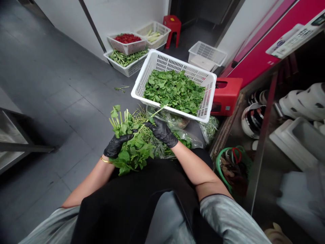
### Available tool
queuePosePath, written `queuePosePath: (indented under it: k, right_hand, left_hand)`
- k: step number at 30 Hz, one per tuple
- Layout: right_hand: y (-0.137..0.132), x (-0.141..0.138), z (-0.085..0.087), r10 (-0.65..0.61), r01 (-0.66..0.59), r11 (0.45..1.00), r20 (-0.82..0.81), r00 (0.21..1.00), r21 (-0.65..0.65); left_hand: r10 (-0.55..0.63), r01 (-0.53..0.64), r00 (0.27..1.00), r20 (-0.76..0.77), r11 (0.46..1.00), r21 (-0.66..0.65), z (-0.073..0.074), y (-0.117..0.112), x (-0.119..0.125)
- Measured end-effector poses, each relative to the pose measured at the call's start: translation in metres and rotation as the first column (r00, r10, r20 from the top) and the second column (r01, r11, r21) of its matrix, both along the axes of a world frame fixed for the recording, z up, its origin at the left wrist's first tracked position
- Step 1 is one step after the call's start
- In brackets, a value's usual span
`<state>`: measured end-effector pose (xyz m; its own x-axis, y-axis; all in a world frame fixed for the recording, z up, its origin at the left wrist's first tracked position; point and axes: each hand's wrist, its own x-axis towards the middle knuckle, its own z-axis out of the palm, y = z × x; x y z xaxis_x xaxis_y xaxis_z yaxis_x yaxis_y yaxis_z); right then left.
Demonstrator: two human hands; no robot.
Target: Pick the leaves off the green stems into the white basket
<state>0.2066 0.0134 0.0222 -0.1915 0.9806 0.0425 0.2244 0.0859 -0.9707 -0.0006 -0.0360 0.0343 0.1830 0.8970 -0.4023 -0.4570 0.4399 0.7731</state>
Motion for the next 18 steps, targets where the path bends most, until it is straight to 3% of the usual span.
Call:
queuePosePath:
  k: [3, 6, 12, 18]
  right_hand:
    - [0.004, 0.001, 0.001, 0.186, -0.189, 0.981, -0.062, 0.981, -0.043]
    - [0.007, 0.001, 0.001, 0.399, -0.429, 0.891, -0.196, 0.896, -0.149]
    - [0.013, 0.001, -0.001, 0.431, -0.457, 0.879, -0.184, 0.883, -0.136]
    - [0.007, -0.015, -0.027, 0.557, -0.606, 0.771, -0.256, 0.790, -0.194]
  left_hand:
    - [0.016, -0.016, 1.000, -0.004, 1.000, -0.011, -0.002, 0.001, -0.001]
    - [0.049, -0.050, 0.999, -0.021, 0.998, -0.026, -0.004, 0.001, -0.001]
    - [0.128, -0.126, 0.981, -0.147, 0.992, 0.027, -0.015, 0.000, -0.012]
    - [0.105, -0.091, 0.975, -0.198, 0.993, 0.076, -0.035, -0.008, -0.023]
